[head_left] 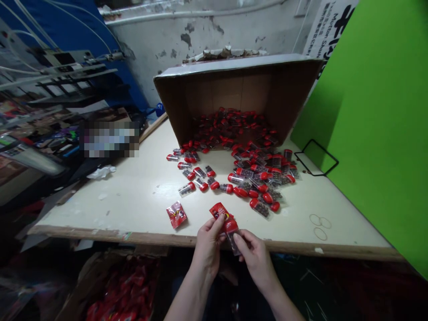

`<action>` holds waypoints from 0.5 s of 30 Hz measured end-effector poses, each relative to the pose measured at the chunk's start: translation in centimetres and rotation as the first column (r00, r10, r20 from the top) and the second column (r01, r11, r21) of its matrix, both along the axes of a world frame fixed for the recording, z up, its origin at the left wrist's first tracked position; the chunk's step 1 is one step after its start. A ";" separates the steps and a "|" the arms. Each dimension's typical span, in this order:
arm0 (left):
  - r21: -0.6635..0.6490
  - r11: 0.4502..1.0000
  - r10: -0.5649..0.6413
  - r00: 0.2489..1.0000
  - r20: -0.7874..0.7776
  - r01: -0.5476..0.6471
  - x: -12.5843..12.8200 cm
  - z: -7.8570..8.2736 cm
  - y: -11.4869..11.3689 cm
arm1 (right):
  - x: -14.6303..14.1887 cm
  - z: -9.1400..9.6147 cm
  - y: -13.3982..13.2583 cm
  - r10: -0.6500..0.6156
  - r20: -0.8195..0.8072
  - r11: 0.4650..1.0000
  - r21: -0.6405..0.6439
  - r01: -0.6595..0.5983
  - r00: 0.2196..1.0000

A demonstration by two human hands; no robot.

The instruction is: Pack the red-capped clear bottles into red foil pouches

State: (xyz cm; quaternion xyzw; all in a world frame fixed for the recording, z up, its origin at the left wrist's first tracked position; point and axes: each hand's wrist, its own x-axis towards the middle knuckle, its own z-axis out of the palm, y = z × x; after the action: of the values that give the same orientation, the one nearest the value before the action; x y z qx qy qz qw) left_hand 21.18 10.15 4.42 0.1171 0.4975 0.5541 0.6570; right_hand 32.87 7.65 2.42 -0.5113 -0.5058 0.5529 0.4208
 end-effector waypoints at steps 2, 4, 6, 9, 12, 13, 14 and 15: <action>-0.010 0.999 -0.045 0.999 -0.023 0.045 0.0 -0.2 -0.2 | 0.0 -0.1 0.1 0.000 -0.001 1.000 0.001 0.000 1.000; 0.005 0.996 -0.085 0.996 -0.031 0.085 0.0 -0.3 -0.4 | 0.0 -0.2 0.1 0.003 0.006 1.000 0.009 -0.003 1.000; 0.044 0.992 -0.122 0.992 -0.023 0.122 0.0 -0.3 -0.6 | 0.0 -0.2 0.2 0.002 0.011 1.000 0.021 -0.002 1.000; 0.099 0.975 -0.199 0.980 -0.016 0.199 -0.4 0.2 -0.7 | 0.1 0.0 0.2 0.013 -0.051 1.000 -0.007 -0.013 0.999; 0.136 0.935 -0.329 0.944 -0.017 0.328 -0.9 0.7 -0.8 | 0.1 0.5 0.4 0.029 -0.256 0.991 -0.121 -0.062 0.966; 0.144 0.920 -0.364 0.931 -0.023 0.364 -1.0 0.8 -0.8 | 0.1 0.6 0.4 0.023 -0.316 0.985 -0.156 -0.076 0.948; 0.149 0.910 -0.386 0.922 -0.035 0.387 -1.0 0.8 -0.9 | 0.0 0.6 0.4 0.013 -0.347 0.982 -0.174 -0.078 0.938; 0.153 0.907 -0.388 0.920 -0.052 0.392 -1.0 0.8 -0.9 | -0.1 0.6 0.5 0.006 -0.342 0.983 -0.172 -0.069 0.940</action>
State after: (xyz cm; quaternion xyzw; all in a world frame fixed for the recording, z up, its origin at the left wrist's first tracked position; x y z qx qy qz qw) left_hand 20.19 9.21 5.23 0.2723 0.4246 0.4488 0.7377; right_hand 32.79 8.14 3.02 -0.4346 -0.3826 0.6847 0.4426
